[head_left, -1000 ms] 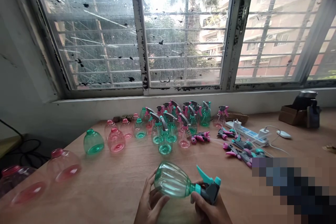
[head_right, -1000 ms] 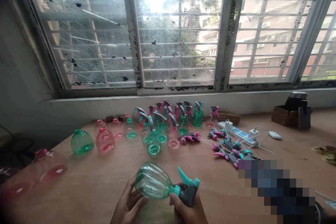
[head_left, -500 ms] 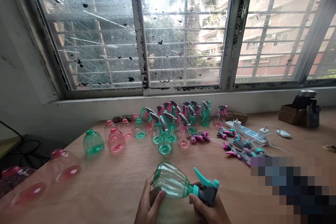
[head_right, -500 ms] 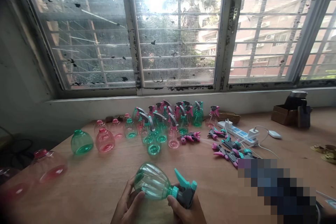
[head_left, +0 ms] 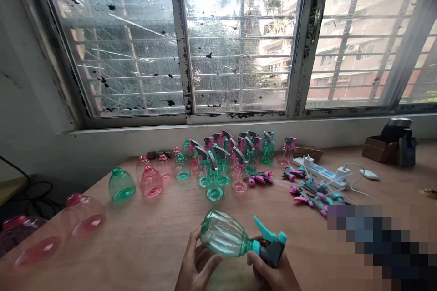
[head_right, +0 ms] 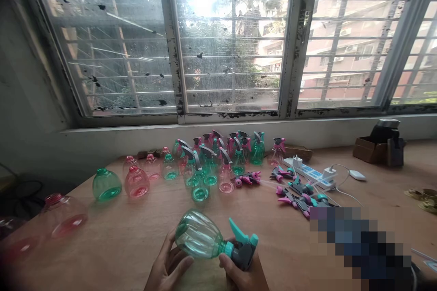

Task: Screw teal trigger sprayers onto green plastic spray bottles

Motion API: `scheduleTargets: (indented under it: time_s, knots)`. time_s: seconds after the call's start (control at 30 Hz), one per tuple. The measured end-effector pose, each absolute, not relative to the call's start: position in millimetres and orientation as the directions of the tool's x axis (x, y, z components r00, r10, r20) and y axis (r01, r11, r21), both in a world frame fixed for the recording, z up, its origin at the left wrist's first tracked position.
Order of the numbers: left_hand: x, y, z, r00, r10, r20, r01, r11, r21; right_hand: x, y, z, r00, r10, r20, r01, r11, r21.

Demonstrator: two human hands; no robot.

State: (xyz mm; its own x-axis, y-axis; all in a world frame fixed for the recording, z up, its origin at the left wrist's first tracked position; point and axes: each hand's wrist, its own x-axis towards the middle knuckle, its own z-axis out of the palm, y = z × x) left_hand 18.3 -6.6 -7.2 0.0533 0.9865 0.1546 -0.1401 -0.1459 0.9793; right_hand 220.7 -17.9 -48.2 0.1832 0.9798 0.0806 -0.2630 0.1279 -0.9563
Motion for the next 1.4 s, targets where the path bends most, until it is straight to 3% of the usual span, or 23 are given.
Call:
scheduleTargets:
  time_s: [0.27, 0.73, 1.0, 1.4]
  knots:
    - [25, -13, 9, -0.023, 0.994, 0.108, -0.152, -0.11, 0.982, 222, -14, -62, 0.161, 0.982, 0.099, -0.202, 0.131, -0.971]
    - [19, -6, -9, 0.01, 0.976, 0.216, -0.147, -0.212, 0.966, 221, -19, -41, 0.183, 0.978, 0.099, -0.362, 0.161, -0.918]
    - [23, -11, -5, -0.018, 0.994, 0.107, -0.186, -0.108, 0.977, 217, -20, -46, 0.203, 0.974, 0.097, -0.253, 0.148, -0.956]
    - [22, -6, -8, -0.049, 0.975, 0.215, -0.15, -0.22, 0.964, 219, -17, -47, 0.194, 0.976, 0.101, -0.317, 0.16, -0.935]
